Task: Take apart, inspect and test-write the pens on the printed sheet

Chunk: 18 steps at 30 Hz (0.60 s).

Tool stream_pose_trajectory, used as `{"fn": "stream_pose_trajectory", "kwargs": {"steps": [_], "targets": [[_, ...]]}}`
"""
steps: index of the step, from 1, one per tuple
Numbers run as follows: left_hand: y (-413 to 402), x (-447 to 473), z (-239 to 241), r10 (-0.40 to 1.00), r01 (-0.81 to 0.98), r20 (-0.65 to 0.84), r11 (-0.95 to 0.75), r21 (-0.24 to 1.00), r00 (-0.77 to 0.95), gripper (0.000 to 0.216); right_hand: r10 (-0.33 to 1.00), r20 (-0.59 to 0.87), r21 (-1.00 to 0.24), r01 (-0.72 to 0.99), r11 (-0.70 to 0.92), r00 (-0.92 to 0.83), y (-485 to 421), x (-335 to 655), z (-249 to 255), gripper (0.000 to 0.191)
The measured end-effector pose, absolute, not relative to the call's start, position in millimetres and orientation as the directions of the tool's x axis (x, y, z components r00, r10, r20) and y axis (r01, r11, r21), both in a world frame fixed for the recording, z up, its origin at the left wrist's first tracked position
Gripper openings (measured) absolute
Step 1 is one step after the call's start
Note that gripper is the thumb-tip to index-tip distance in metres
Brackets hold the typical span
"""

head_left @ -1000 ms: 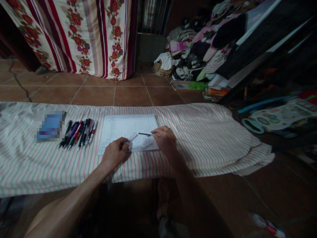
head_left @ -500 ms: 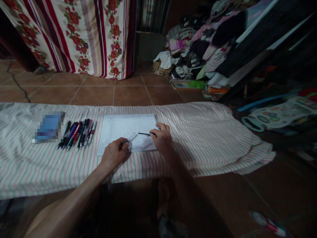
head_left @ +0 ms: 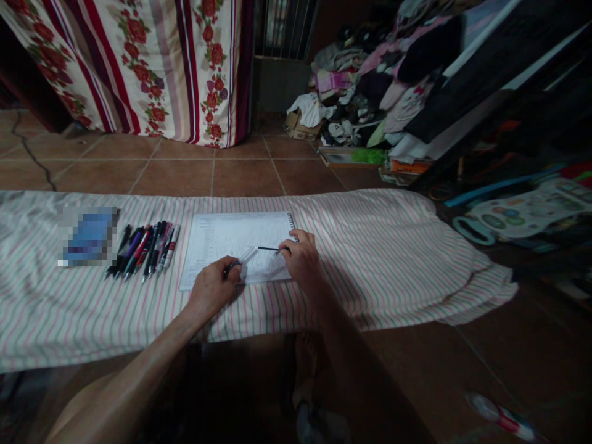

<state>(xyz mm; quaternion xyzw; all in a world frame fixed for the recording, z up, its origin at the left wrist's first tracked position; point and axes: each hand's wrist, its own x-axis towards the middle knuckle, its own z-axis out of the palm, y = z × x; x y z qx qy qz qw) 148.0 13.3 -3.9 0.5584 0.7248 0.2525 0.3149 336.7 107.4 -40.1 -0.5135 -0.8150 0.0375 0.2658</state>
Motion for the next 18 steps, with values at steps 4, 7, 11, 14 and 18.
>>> {"fn": "stream_pose_trajectory", "kwargs": {"steps": [4, 7, 11, 14, 18], "targets": [[13.7, 148.1, -4.9, 0.968, 0.651, -0.172, 0.249, 0.717, -0.181, 0.025, 0.860, 0.398, -0.335, 0.822, 0.461, -0.320, 108.1, 336.1, -41.1, 0.012], [13.9, 148.5, -5.0, 0.969, 0.654, -0.175, 0.248, 0.715, -0.176, 0.024, 0.863, 0.396, -0.336, 0.825, 0.455, -0.314, 108.6, 335.1, -42.6, 0.012], [14.1, 148.9, -5.0, 0.968, 0.654, -0.176, 0.249, 0.714, -0.177, 0.024, 0.869, 0.386, -0.340, 0.828, 0.446, -0.309, 109.0, 333.9, -44.2, 0.012], [14.2, 149.0, -4.8, 0.968, 0.654, -0.176, 0.249, 0.715, -0.177, 0.024, 0.860, 0.402, -0.329, 0.827, 0.455, -0.313, 109.2, 333.7, -44.4, 0.012], [14.2, 149.1, -4.4, 0.971, 0.658, -0.168, 0.238, 0.715, -0.168, 0.024, 0.849, 0.418, -0.319, 0.822, 0.471, -0.324, 109.4, 333.9, -42.0, 0.012]]}}
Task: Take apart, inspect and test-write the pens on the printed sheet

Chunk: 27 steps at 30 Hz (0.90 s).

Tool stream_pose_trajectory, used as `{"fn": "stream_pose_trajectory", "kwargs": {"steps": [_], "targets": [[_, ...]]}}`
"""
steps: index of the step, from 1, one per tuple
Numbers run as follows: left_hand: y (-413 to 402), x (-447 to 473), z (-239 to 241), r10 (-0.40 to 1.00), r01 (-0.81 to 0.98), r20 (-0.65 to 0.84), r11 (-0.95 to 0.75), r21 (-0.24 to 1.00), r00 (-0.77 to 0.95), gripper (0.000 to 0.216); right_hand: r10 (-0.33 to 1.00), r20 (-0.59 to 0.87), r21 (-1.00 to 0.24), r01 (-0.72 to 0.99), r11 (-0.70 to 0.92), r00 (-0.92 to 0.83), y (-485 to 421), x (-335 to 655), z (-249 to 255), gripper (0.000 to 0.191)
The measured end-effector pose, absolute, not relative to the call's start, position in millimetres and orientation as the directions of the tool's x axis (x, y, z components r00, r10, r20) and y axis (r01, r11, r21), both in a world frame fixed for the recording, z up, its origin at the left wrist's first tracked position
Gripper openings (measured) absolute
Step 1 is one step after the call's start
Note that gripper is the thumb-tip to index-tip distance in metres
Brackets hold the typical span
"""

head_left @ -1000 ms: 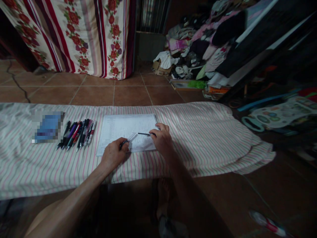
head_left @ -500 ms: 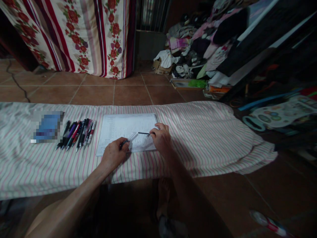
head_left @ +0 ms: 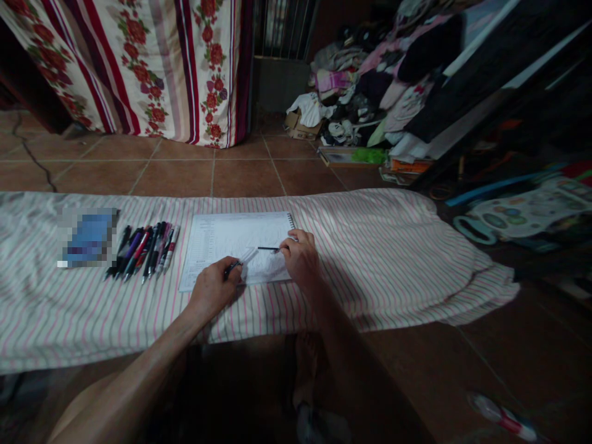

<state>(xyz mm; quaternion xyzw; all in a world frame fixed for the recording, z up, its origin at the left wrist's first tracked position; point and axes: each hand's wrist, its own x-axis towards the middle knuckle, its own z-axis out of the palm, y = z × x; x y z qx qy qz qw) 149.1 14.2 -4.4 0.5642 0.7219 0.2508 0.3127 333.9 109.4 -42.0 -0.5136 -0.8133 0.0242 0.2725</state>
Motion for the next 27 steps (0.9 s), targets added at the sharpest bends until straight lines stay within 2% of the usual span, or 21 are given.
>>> {"fn": "stream_pose_trajectory", "kwargs": {"steps": [27], "targets": [[15.7, 149.4, -1.3, 0.959, 0.658, -0.201, 0.285, 0.697, -0.201, 0.028, 0.785, 0.530, -0.317, 0.784, 0.533, -0.320, 116.1, 342.9, -39.8, 0.014]]}}
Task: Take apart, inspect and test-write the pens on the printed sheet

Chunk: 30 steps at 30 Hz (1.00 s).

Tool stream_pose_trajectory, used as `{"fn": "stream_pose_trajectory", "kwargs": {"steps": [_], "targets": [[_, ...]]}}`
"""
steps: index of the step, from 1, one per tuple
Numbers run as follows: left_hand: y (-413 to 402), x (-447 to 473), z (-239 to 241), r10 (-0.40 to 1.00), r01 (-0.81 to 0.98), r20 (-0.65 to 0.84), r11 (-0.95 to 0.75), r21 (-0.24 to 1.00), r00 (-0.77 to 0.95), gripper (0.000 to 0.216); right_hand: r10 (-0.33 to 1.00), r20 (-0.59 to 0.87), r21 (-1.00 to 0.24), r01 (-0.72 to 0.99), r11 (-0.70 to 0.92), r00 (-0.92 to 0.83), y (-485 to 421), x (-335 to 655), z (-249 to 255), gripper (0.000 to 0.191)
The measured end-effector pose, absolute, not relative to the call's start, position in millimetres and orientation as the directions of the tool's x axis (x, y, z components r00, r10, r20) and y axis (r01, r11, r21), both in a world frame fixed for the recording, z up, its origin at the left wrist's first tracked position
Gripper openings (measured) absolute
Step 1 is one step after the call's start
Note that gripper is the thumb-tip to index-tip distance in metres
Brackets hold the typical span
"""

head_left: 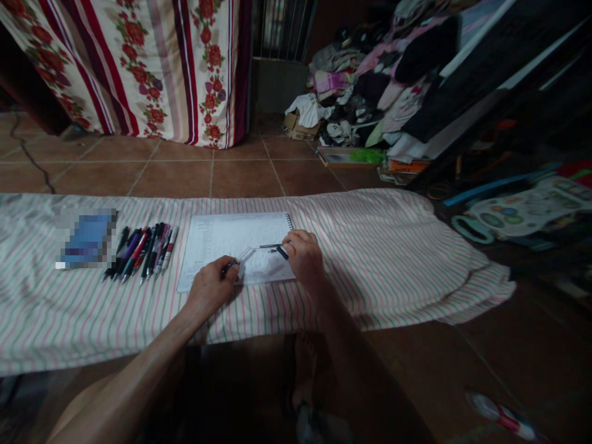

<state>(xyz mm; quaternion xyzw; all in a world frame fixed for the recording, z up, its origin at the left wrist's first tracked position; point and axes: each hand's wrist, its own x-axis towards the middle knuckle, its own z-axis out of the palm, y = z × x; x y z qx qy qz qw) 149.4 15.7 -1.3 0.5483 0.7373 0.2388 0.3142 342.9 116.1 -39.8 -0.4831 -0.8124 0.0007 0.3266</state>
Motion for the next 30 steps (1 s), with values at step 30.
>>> {"fn": "stream_pose_trajectory", "kwargs": {"steps": [30], "targets": [[15.8, 138.3, 0.9, 0.953, 0.763, -0.202, 0.301, 0.572, -0.224, 0.034, 0.787, 0.526, -0.395, 0.728, 0.561, -0.321, 116.6, 358.2, -24.4, 0.014]]}}
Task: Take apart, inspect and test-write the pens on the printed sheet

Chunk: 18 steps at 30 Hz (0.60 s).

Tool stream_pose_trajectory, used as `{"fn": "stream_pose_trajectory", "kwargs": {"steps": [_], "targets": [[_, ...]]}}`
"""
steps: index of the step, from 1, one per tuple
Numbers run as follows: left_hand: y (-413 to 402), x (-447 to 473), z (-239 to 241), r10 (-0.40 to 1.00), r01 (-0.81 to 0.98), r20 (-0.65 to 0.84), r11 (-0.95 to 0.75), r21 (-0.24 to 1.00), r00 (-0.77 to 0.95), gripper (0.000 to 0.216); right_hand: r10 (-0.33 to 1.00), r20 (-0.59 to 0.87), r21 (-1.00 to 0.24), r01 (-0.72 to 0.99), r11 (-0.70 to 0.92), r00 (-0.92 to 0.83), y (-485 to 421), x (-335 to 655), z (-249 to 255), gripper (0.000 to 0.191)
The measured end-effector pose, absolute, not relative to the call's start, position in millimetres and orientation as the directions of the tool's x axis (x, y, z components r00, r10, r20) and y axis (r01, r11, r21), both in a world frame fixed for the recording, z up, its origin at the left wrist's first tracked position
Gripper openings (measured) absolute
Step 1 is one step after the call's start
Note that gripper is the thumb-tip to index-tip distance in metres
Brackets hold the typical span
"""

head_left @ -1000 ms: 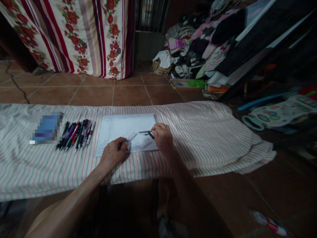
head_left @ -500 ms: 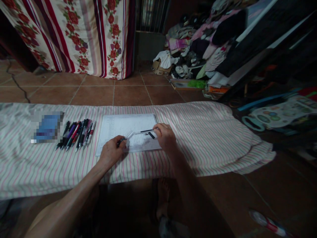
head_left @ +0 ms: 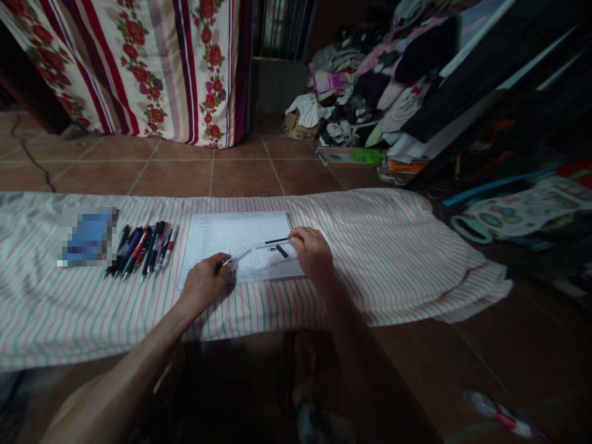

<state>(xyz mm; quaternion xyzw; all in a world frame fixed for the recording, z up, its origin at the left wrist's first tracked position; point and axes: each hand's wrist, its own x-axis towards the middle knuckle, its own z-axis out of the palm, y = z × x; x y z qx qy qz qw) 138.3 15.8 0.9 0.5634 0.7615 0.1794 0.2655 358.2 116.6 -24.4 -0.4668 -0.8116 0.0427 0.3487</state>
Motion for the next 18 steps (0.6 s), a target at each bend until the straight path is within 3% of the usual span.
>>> {"fn": "stream_pose_trajectory", "kwargs": {"steps": [5, 18], "targets": [[15.3, 138.0, 0.8, 0.955, 0.777, -0.169, 0.297, 0.555, -0.244, 0.033, 0.786, 0.526, -0.413, 0.710, 0.570, -0.325, 114.2, 354.6, -22.1, 0.016], [20.6, 134.7, -9.8, 0.950, 0.510, -0.106, 0.251, 0.823, -0.295, 0.031, 0.760, 0.420, -0.507, 0.566, 0.650, -0.496, 104.3, 345.0, -16.4, 0.013]]}}
